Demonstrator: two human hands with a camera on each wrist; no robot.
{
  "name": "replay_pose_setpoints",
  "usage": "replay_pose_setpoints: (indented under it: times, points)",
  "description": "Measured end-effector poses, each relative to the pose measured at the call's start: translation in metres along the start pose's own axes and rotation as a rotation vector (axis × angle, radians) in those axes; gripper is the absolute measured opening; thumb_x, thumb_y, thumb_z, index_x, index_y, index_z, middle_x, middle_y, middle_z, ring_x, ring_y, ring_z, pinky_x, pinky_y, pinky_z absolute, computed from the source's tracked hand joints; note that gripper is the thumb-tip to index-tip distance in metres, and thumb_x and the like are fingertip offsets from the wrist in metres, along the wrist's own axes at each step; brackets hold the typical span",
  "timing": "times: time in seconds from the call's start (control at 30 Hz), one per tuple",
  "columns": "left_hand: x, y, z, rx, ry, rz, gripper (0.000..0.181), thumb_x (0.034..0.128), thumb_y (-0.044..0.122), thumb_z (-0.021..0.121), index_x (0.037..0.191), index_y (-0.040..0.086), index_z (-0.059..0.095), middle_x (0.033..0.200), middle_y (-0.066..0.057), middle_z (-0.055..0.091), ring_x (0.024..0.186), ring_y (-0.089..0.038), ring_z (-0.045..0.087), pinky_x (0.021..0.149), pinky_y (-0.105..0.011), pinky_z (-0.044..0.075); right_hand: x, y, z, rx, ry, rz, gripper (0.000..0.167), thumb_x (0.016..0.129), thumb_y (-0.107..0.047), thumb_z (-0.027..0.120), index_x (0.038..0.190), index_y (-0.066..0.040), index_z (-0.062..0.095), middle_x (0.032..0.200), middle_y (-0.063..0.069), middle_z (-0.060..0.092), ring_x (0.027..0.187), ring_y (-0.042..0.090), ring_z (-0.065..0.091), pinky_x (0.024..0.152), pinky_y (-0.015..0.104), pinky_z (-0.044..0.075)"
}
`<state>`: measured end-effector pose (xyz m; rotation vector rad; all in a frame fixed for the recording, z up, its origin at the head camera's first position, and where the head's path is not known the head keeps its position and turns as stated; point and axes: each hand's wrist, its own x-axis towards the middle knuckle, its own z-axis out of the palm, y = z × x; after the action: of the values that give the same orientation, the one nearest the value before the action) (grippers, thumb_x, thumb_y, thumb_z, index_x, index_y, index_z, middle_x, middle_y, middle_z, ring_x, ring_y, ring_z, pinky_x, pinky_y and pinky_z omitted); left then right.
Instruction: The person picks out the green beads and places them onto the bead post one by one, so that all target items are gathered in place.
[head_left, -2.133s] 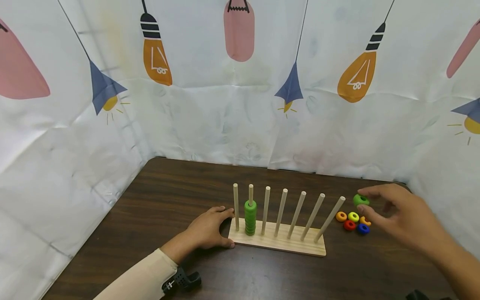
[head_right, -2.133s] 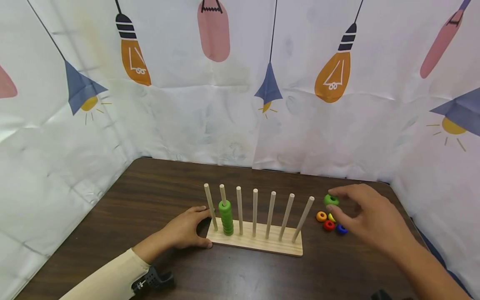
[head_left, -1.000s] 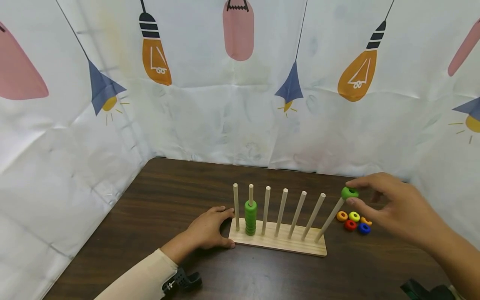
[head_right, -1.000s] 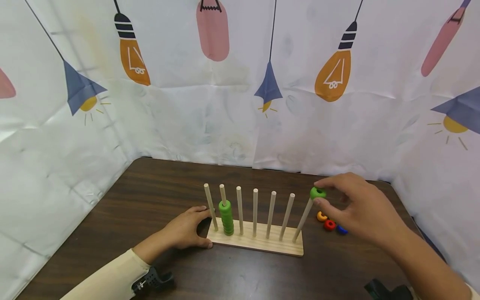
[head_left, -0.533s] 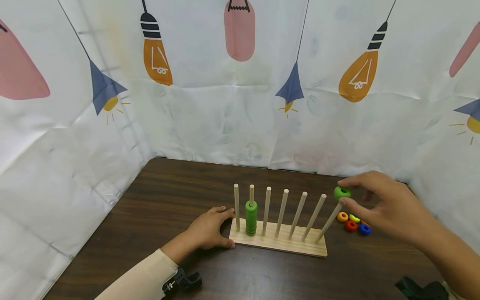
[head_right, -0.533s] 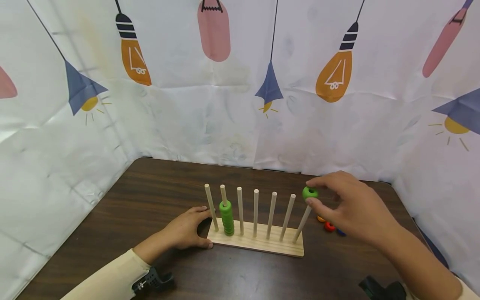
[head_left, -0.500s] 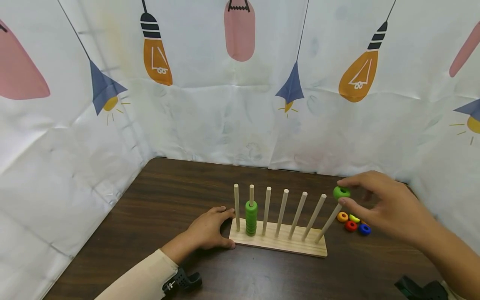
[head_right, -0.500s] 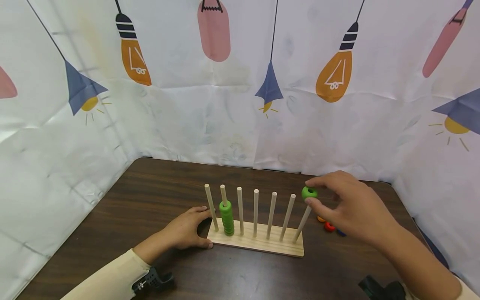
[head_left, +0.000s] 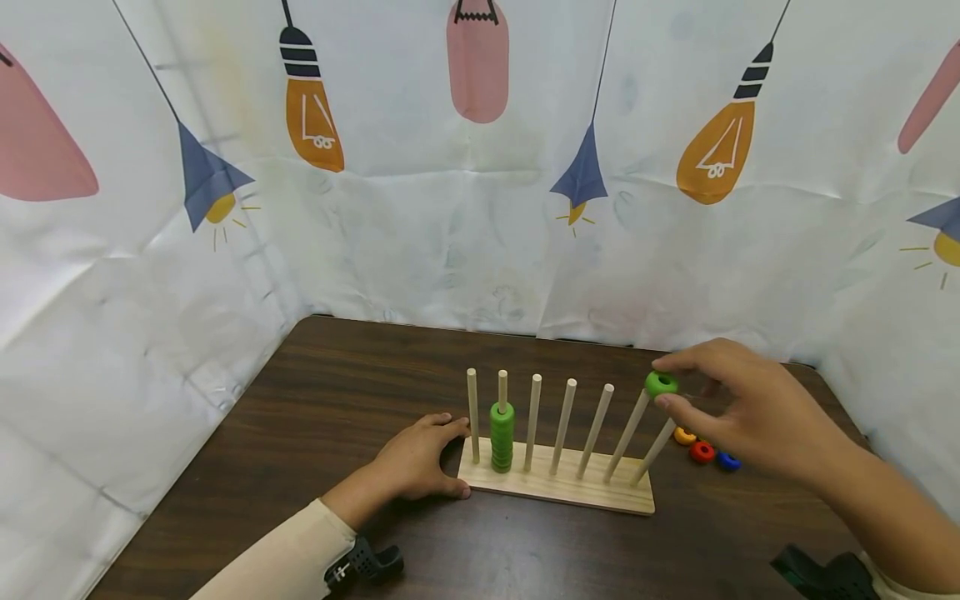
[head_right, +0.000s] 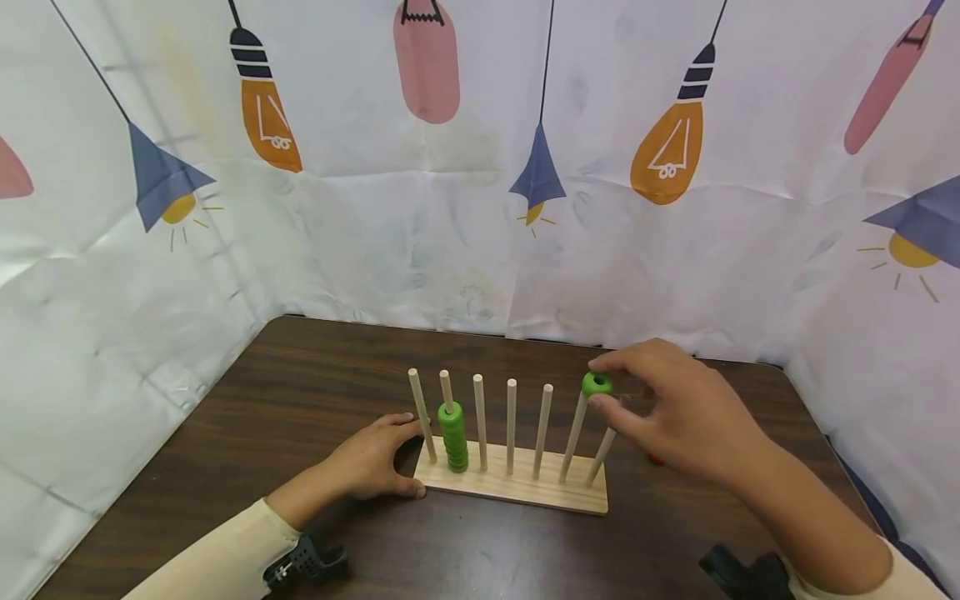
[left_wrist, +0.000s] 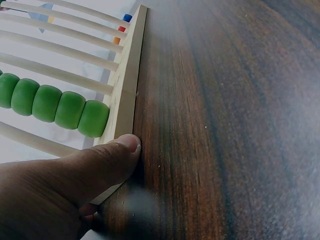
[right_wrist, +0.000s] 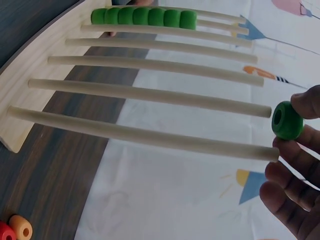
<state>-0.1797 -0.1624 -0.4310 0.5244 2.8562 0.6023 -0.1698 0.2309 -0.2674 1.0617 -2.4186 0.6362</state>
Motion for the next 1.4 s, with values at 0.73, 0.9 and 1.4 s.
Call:
replay_pose_setpoints:
  times: [0.73,0.9,1.4]
  points:
    - [0.001,-0.002,0.001,0.002,-0.002,0.002,0.082,0.0718,0.050,0.092,0.142,0.019,0.062,0.153,-0.007,0.050,0.142,-0.035,0.043,0.101,-0.060,0.045,0.014,-0.011,0.012,0.017,-0.034,-0.022,0.049,0.078,-0.005,0.087,0.121,-0.021,0.071,0.114,-0.011,0.069,0.084,0.003,0.059,0.070,0.019,0.048]
    - [0.001,-0.002,0.001,0.002,-0.002,0.008,0.081,0.0718,0.050,0.092,0.141,0.019,0.062,0.153,-0.007,0.050,0.142,-0.035,0.042,0.101,-0.060,0.045,0.019,-0.013,0.015,0.015,-0.037,-0.028,0.047,0.079,-0.006,0.087,0.121,-0.020,0.072,0.114,-0.012,0.069,0.092,0.005,0.061,0.072,0.021,0.049]
    - [0.001,-0.003,0.001,0.008,-0.010,0.007,0.082,0.0725,0.051,0.091,0.143,0.020,0.061,0.154,-0.007,0.049,0.142,-0.036,0.043,0.100,-0.060,0.046,0.029,-0.021,0.026,0.044,-0.073,0.008,0.039,0.086,-0.012,0.084,0.121,-0.022,0.071,0.117,-0.012,0.069,0.089,0.002,0.059,0.069,0.026,0.053]
